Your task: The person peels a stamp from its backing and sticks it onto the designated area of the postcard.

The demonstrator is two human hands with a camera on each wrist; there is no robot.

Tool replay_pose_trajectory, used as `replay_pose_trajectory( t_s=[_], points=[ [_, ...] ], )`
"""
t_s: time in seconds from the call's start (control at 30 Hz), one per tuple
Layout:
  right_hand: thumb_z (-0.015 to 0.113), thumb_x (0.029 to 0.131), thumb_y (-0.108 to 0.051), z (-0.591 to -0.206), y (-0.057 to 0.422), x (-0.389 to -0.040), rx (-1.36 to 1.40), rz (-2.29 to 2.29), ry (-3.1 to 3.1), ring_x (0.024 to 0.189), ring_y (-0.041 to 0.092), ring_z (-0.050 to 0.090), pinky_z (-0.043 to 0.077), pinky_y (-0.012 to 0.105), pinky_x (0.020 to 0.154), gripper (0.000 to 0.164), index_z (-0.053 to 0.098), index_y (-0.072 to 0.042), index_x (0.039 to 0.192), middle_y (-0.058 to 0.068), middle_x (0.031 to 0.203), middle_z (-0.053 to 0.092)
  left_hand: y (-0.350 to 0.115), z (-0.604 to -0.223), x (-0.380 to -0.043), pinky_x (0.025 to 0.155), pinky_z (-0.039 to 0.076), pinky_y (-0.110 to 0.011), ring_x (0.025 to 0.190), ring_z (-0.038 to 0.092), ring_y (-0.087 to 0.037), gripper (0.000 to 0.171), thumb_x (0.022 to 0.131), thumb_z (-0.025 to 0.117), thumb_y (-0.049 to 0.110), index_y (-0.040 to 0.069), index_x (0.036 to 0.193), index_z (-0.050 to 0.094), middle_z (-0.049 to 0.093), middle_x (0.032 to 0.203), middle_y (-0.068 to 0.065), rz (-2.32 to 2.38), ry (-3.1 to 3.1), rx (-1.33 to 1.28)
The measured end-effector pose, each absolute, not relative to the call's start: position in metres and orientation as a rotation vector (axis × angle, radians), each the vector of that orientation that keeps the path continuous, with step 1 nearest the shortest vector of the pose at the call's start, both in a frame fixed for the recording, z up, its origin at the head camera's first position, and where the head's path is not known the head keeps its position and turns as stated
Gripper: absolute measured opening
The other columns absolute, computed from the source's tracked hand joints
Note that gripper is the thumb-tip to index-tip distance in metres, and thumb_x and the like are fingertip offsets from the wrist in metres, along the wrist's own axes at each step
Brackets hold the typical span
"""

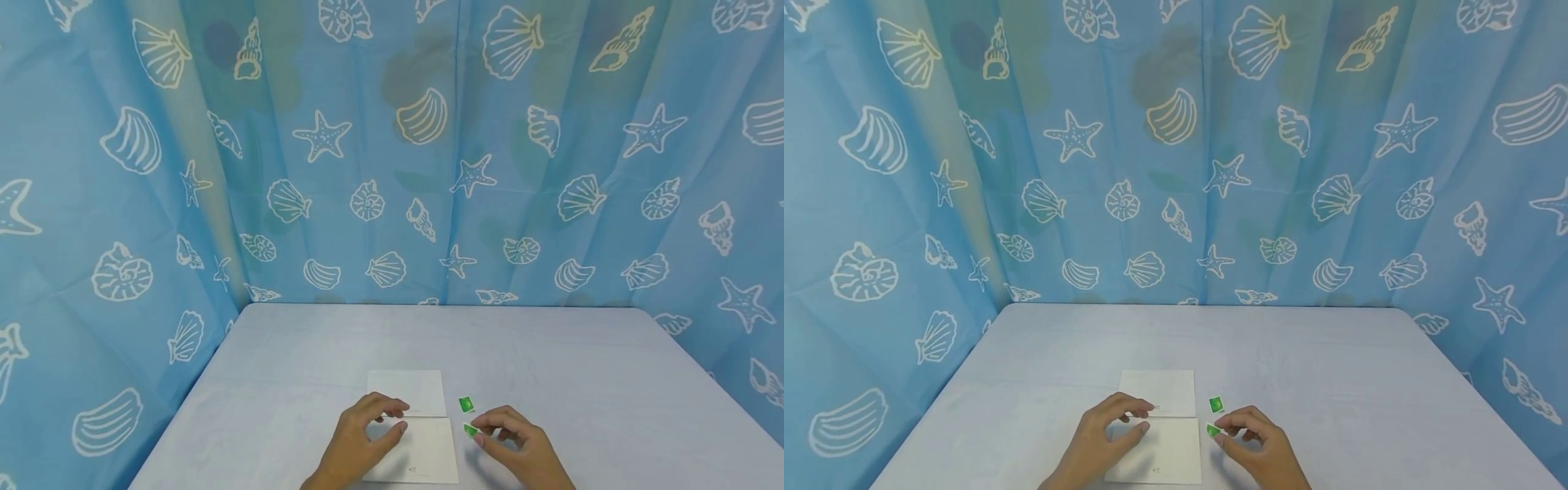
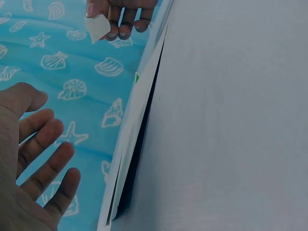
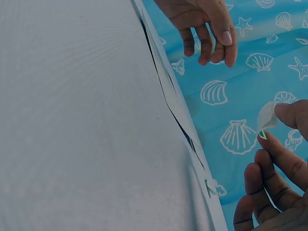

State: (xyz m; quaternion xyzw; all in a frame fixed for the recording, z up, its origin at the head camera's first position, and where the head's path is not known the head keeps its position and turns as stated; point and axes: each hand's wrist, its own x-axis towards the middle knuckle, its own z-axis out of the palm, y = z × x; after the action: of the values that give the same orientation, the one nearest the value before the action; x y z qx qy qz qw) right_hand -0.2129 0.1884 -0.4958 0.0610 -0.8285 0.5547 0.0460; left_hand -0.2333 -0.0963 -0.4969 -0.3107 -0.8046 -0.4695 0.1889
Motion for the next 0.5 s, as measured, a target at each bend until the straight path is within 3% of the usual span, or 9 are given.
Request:
replay_pose_trajectory(
  t_s=[0.27, 0.5],
  points=[
    [0.079, 0.087, -0.026, -0.4974, 0.1895, -0.2124, 0.271, 1.721, -2.506, 0.090, 0.016, 0.060, 0.053, 0.027, 0.079, 0.014, 0.075, -0.021, 0.100, -0.002, 0.103, 0.066, -0.0940, -0.4984, -0.2316, 0.078, 0.056, -0.031, 0.096, 0.062, -0.007, 0.022, 0.095, 0.071, 0.023, 0.025, 0.117, 0.070, 0.069, 0.105, 0.003, -1.356, -2.303, -0.864],
    [0.076, 0.090, -0.023, -0.4947, 0.1881, -0.2103, 0.348, 1.717, -2.501, 0.088, 0.014, 0.059, 0.054, 0.028, 0.077, 0.015, 0.074, -0.015, 0.103, 0.001, 0.106, 0.065, -0.0908, -0.4991, -0.2307, 0.077, 0.056, -0.033, 0.094, 0.062, -0.007, 0.020, 0.094, 0.073, 0.023, 0.020, 0.114, 0.072, 0.068, 0.103, 0.006, -1.349, -2.310, -0.872]
  ],
)
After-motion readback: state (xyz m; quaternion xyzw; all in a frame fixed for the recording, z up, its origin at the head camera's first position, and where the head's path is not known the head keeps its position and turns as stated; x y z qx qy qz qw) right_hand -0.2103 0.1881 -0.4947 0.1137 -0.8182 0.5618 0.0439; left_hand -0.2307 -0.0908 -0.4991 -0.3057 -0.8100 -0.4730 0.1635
